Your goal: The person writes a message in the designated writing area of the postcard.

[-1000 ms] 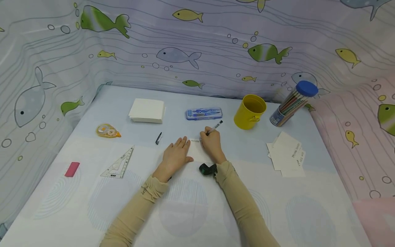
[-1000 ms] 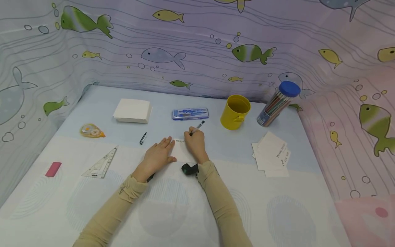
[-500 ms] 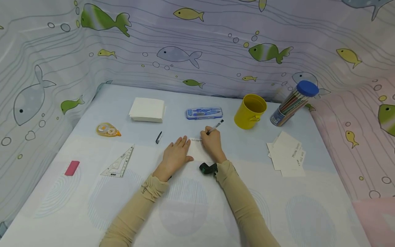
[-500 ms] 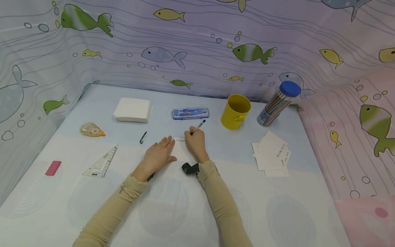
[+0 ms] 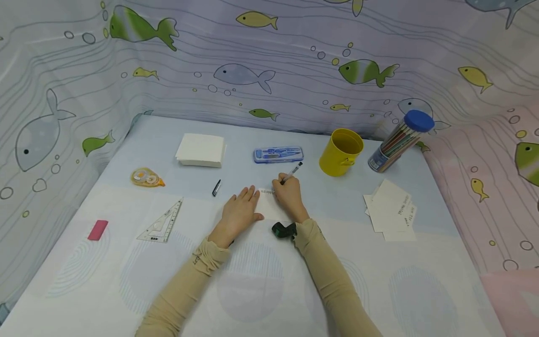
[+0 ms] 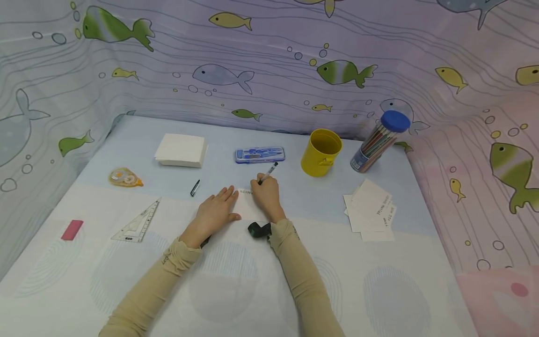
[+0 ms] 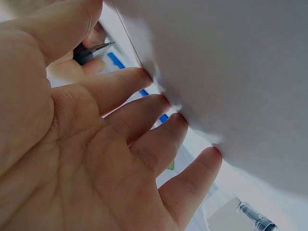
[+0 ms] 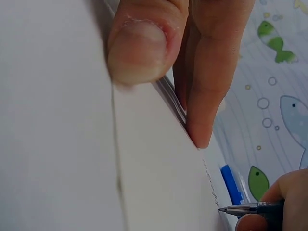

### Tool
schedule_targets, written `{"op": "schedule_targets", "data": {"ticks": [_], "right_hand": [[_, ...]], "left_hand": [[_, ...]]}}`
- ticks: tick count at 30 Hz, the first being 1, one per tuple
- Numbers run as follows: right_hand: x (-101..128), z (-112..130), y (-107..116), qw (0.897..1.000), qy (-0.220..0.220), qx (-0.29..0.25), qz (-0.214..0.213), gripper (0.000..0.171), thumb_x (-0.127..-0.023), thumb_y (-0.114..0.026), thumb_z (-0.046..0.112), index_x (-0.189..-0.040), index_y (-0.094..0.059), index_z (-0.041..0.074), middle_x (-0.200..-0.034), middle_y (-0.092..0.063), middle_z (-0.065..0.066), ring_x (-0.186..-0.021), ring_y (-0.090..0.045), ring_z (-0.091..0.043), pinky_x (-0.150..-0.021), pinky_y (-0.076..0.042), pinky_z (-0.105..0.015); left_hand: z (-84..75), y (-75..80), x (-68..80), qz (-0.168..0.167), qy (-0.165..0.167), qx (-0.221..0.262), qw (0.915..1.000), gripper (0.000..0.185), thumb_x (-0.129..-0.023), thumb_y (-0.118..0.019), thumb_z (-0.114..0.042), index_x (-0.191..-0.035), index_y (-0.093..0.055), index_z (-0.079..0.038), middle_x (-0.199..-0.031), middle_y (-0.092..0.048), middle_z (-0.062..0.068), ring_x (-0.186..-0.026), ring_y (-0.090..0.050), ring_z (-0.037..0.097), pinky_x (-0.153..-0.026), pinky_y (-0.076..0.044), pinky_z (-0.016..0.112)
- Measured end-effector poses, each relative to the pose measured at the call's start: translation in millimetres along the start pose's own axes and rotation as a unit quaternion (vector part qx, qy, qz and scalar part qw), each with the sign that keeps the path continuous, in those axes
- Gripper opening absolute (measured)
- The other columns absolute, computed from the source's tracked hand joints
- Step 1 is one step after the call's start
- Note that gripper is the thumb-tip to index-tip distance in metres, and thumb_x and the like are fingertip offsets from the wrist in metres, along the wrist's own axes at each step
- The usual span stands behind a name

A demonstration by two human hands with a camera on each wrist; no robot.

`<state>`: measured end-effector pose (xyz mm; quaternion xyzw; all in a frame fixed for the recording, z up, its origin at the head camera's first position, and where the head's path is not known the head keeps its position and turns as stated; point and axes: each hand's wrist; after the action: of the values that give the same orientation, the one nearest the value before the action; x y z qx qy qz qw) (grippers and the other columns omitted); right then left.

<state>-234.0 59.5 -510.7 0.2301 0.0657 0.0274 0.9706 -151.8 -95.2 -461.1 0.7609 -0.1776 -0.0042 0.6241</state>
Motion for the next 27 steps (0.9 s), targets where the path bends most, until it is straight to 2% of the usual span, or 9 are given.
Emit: {"op": "schedule_targets", "data": {"ticks": [8, 13, 17, 21, 27], "right_hand": [[1.7, -1.4, 0.0, 0.998, 0.007, -0.044, -0.033, 0.037, -0.085, -0.047, 0.004, -0.055, -0.029, 0.013, -0.042, -0.026, 0.006, -0.037, -0.024, -0.007, -0.038, -0.019, -0.02], [1.9, -2.6, 0.5, 0.999, 0.013, -0.029, -0.037, 0.036, -0.085, -0.047, 0.006, -0.054, -0.03, 0.014, -0.043, -0.026, 0.006, -0.038, -0.023, -0.007, -0.038, -0.018, -0.019], [1.9, -2.7, 1.0, 0.999, 0.005, -0.044, -0.024, 0.034, -0.084, -0.047, 0.006, -0.054, -0.033, 0.014, -0.04, -0.034, 0.004, -0.034, -0.031, -0.007, -0.035, -0.022, -0.02], [2.0, -1.1, 0.8, 0.999, 0.001, -0.046, -0.018, 0.034, -0.084, -0.047, 0.005, -0.054, -0.034, 0.013, -0.04, -0.035, 0.003, -0.034, -0.032, -0.008, -0.035, -0.024, -0.02], [0.9, -1.4, 0.1, 1.0, 0.005, -0.011, -0.026, 0.035, -0.084, -0.048, 0.005, -0.054, -0.032, 0.013, -0.042, -0.026, 0.007, -0.037, -0.022, -0.007, -0.038, -0.019, -0.02]], "left_hand": [[-0.8, -0.4, -0.4, -0.005, 0.003, 0.007, 1.0, 0.077, -0.089, -0.062, -0.045, -0.148, -0.038, -0.002, -0.157, -0.031, 0.017, -0.146, -0.03, 0.032, -0.114, -0.033, 0.053], [-1.6, -0.1, -0.3, -0.009, 0.0, 0.004, 0.9999, 0.076, -0.089, -0.062, -0.045, -0.147, -0.039, -0.002, -0.156, -0.032, 0.017, -0.146, -0.031, 0.032, -0.114, -0.034, 0.054], [-1.5, -1.0, -1.1, -0.003, 0.001, -0.002, 1.0, 0.077, -0.089, -0.061, -0.046, -0.148, -0.037, -0.003, -0.157, -0.03, 0.016, -0.146, -0.03, 0.032, -0.114, -0.034, 0.053], [-0.8, -1.0, -1.4, 0.001, 0.003, -0.003, 1.0, 0.077, -0.089, -0.061, -0.046, -0.148, -0.037, -0.003, -0.157, -0.03, 0.016, -0.146, -0.029, 0.032, -0.114, -0.033, 0.053], [-0.3, -2.4, -1.1, -0.008, 0.0, 0.002, 1.0, 0.077, -0.089, -0.062, -0.046, -0.147, -0.038, -0.002, -0.156, -0.032, 0.017, -0.145, -0.031, 0.033, -0.114, -0.034, 0.054]]}}
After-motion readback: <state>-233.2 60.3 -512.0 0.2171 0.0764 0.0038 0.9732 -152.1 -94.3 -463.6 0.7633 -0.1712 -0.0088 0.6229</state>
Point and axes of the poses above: each hand's wrist, its own x-axis away from the middle knuckle, its own y-axis out of the back of the hand, z = x × y
